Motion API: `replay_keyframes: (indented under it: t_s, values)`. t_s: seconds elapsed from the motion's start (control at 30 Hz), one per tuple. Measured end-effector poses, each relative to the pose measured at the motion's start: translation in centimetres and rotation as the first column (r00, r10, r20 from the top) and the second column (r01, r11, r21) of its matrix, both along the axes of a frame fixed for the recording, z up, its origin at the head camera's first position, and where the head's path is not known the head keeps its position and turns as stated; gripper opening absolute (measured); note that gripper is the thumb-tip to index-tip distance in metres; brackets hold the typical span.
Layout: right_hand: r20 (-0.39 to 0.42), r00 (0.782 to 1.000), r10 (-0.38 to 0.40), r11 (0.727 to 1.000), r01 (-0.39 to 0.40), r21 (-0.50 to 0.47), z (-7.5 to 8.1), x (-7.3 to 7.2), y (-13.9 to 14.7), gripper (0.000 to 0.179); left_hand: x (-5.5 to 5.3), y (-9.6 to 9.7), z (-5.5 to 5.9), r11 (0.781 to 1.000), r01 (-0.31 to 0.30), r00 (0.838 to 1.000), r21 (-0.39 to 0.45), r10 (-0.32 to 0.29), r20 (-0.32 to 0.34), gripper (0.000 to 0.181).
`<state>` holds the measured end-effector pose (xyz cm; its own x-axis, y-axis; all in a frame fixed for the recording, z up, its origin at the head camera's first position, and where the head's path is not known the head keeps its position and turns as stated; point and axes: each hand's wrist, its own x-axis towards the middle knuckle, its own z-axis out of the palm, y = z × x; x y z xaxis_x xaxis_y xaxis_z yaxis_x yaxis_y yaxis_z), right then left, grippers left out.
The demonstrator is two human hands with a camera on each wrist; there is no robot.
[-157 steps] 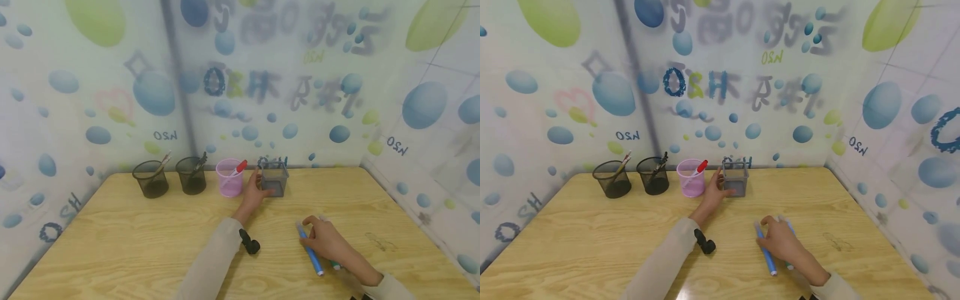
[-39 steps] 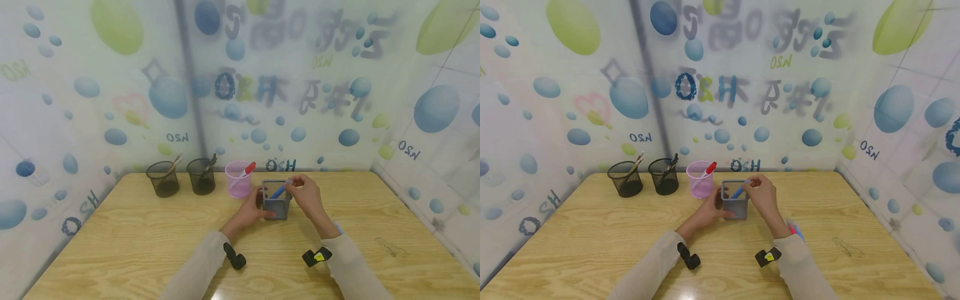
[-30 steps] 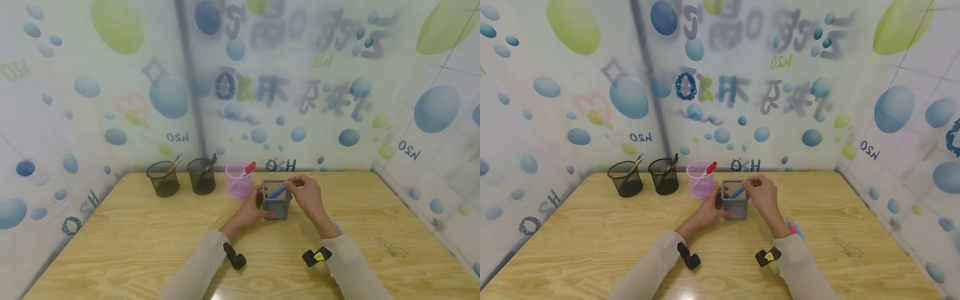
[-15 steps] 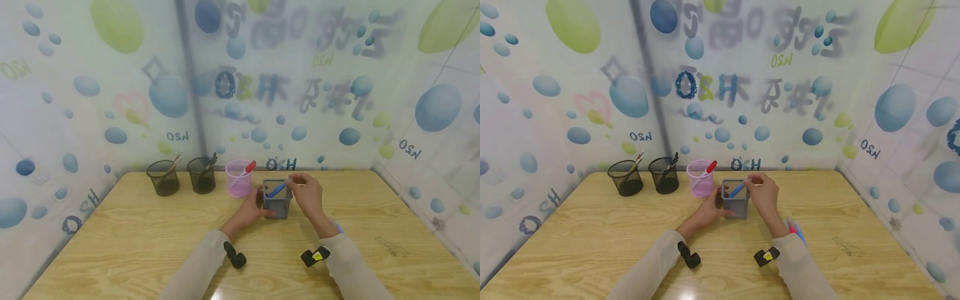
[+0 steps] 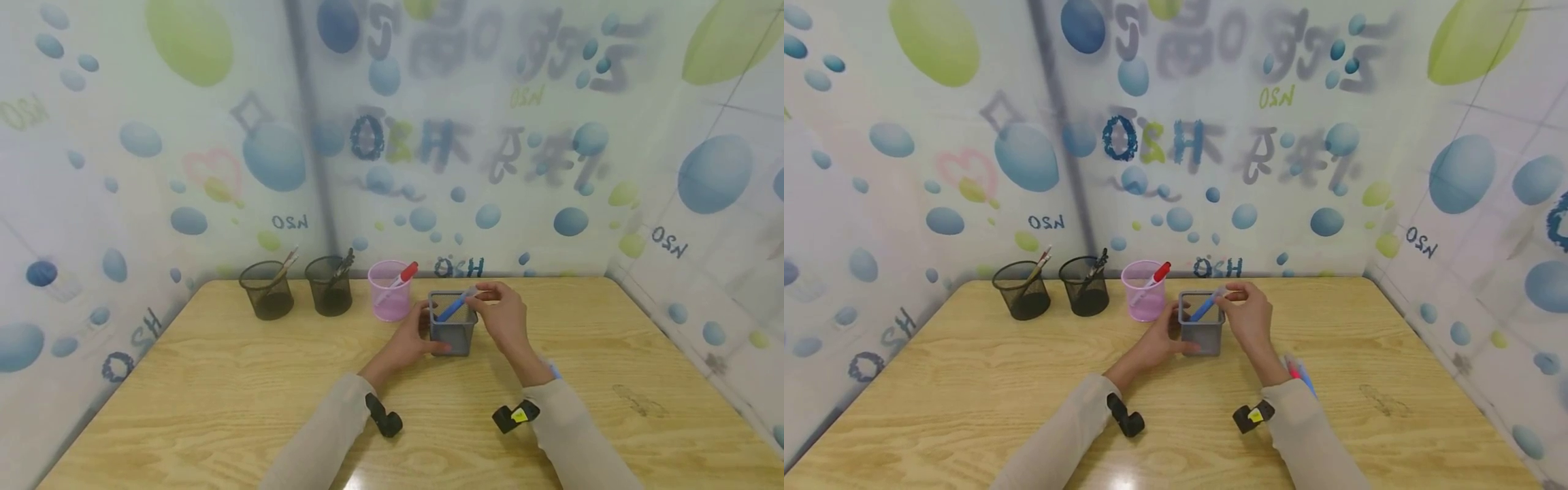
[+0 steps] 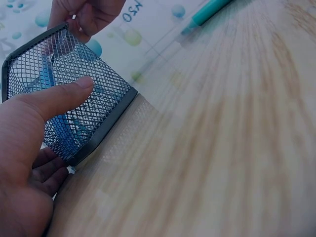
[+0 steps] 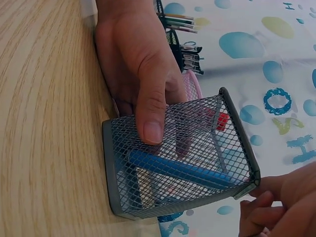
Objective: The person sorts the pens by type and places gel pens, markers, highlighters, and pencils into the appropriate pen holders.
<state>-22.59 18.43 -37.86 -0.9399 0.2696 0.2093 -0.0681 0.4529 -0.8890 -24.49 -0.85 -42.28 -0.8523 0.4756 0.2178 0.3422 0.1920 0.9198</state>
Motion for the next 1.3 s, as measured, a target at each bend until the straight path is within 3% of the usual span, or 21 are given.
replay_keyframes:
  t_s: [0.2,0.43,0.67,0.8,1.03,1.3]
  values:
    - [0.008,1.0,-0.006,1.0,0.006,-0.019,0.0,0.1,0.0,0.038,-0.1,0.1,-0.1,1.0,0.0,1.0,-0.008,0.0,-0.007,0.08]
    - [0.025,1.0,0.016,1.0,-0.015,-0.018,0.7,0.5,0.1,0.042,-2.0,0.4,-2.9,1.0,-0.016,1.0,-0.01,0.016,-0.015,0.085]
    - [-0.014,1.0,0.025,0.995,-0.023,0.093,1.7,1.4,0.7,0.04,-2.3,0.4,-3.4,1.0,-0.027,1.0,-0.012,0.027,-0.015,0.085]
    - [-0.027,0.998,0.051,0.983,-0.046,0.177,2.1,2.3,1.2,0.038,-2.0,0.3,-3.1,1.0,-0.025,1.0,-0.013,0.025,-0.01,0.084]
    - [-0.056,0.997,0.05,0.967,-0.034,0.254,2.1,3.4,2.8,0.03,-0.3,0.0,-0.4,1.0,-0.001,1.0,0.013,0.001,0.002,0.08]
    - [-0.03,0.994,0.103,0.932,-0.086,0.352,1.1,5.3,5.4,0.032,-0.1,-0.1,-0.1,1.0,0.0,1.0,-0.003,0.0,0.009,0.08]
